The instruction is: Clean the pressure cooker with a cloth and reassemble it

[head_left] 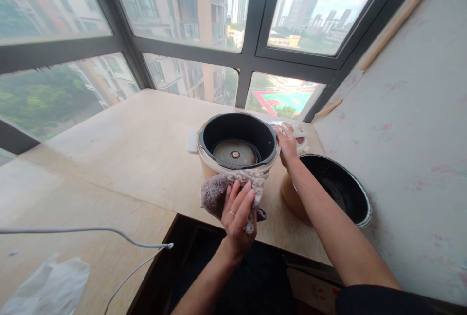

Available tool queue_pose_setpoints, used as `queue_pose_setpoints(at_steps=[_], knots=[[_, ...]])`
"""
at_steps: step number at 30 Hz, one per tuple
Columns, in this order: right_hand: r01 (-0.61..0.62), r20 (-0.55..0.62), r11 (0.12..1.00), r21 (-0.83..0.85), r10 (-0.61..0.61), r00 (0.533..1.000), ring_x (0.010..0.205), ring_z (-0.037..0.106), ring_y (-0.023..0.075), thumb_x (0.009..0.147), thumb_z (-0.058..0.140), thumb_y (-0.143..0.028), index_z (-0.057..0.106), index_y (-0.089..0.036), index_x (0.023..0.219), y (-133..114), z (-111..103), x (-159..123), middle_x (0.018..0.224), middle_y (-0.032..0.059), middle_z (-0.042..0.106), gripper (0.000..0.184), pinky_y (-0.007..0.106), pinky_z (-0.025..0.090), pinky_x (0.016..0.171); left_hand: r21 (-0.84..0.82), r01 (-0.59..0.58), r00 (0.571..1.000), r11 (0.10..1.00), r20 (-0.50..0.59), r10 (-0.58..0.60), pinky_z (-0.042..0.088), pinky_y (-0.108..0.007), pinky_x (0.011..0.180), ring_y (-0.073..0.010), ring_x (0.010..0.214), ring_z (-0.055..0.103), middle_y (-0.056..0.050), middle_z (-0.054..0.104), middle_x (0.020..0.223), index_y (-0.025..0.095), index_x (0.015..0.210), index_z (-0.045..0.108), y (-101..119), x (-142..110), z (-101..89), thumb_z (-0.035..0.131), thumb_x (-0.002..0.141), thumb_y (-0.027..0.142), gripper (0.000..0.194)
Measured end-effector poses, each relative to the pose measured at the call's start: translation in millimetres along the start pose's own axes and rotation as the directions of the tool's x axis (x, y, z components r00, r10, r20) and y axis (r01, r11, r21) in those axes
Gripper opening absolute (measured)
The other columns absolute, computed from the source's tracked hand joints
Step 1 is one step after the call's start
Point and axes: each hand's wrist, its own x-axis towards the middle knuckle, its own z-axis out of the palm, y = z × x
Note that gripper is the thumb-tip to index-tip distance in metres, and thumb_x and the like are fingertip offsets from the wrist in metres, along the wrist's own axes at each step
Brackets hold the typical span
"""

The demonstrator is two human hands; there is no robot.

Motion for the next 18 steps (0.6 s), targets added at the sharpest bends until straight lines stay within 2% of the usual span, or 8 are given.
queue_pose_setpoints(at_steps=[1, 3, 7, 9, 13, 16, 18], knots=[[0.006, 0.002, 1.0, 0.0, -0.006, 1.0, 0.122, 0.062, 0.027, 0.072, 0.073, -0.053, 0.072, -0.019, 0.112, 0.1, 0.3, 0.0, 0.118, 0.0067, 0.072, 0.052, 0.038, 0.052, 0.102, 0.015, -0.083, 0.992, 0.996, 0.101, 0.081, 0.041, -0.054, 0.119, -0.0292, 0.143, 0.05, -0.014, 0.068, 0.135, 0.017, 0.146, 0.052, 1.4, 3.1, -1.7, 0.053, 0.091, 0.005, 0.057], [0.02, 0.006, 1.0, -0.002, -0.02, 1.0, 0.123, 0.061, 0.0277, 0.073, 0.073, -0.053, 0.073, -0.019, 0.11, 0.0, 0.8, -0.3, 0.118, 0.0074, 0.072, 0.05, 0.037, 0.052, 0.102, 0.018, -0.166, 0.951, 0.986, 0.269, 0.155, 0.039, -0.05, 0.121, -0.0274, 0.145, 0.046, -0.015, 0.067, 0.134, 0.013, 0.146, 0.051, 3.8, 10.8, -2.5, 0.048, 0.09, 0.003, 0.057], [0.032, 0.024, 0.999, -0.018, -0.032, 0.999, 0.122, 0.061, 0.0276, 0.075, 0.071, -0.053, 0.073, -0.019, 0.108, -2.4, 0.5, -1.6, 0.116, 0.0072, 0.072, 0.048, 0.036, 0.051, 0.103, -0.003, -0.28, 0.824, 0.96, 0.512, 0.242, 0.044, -0.047, 0.118, -0.0273, 0.145, 0.047, -0.017, 0.064, 0.139, 0.008, 0.144, 0.049, 10.5, 23.7, 9.5, 0.042, 0.089, 0.0, 0.057], [0.019, 0.037, 0.999, -0.033, -0.018, 0.999, 0.119, 0.063, 0.0264, 0.075, 0.07, -0.053, 0.072, -0.019, 0.11, -4.8, -0.4, -2.3, 0.116, 0.0062, 0.072, 0.048, 0.036, 0.049, 0.105, 0.006, -0.328, 0.775, 0.945, 0.574, 0.265, 0.047, -0.047, 0.116, -0.0286, 0.142, 0.05, -0.019, 0.064, 0.137, 0.006, 0.14, 0.05, 14.8, 27.0, 20.3, 0.039, 0.089, -0.002, 0.053], [-0.003, 0.058, 0.998, -0.069, 0.007, 0.998, 0.115, 0.064, 0.0246, 0.073, 0.068, -0.053, 0.072, -0.019, 0.112, -11.0, -2.5, -3.7, 0.117, 0.006, 0.072, 0.052, 0.037, 0.047, 0.107, 0.028, -0.32, 0.739, 0.947, 0.632, 0.231, 0.048, -0.045, 0.114, -0.0301, 0.136, 0.056, -0.02, 0.067, 0.127, 0.004, 0.132, 0.055, 23.1, 29.2, 36.6, 0.038, 0.087, -0.003, 0.049], [-0.017, 0.07, 0.997, -0.077, 0.023, 0.997, 0.113, 0.064, 0.0259, 0.072, 0.068, -0.055, 0.072, -0.017, 0.114, -14.8, -2.8, -4.8, 0.117, 0.0088, 0.072, 0.057, 0.037, 0.049, 0.103, 0.056, -0.242, 0.687, 0.969, 0.715, 0.131, 0.054, -0.045, 0.106, -0.0305, 0.123, 0.064, -0.015, 0.069, 0.121, 0.014, 0.125, 0.061, 25.8, 24.7, 34.2, 0.041, 0.081, -0.002, 0.051], [-0.037, 0.072, 0.996, -0.081, 0.042, 0.997, 0.111, 0.065, 0.0265, 0.071, 0.068, -0.056, 0.072, -0.017, 0.114, -16.0, -2.4, -5.3, 0.114, 0.009, 0.072, 0.058, 0.037, 0.052, 0.099, 0.047, -0.18, 0.684, 0.983, 0.724, 0.09, 0.059, -0.042, 0.098, -0.0294, 0.115, 0.067, -0.013, 0.071, 0.118, 0.019, 0.126, 0.062, 23.2, 17.8, 25.7, 0.043, 0.076, -0.001, 0.057]])
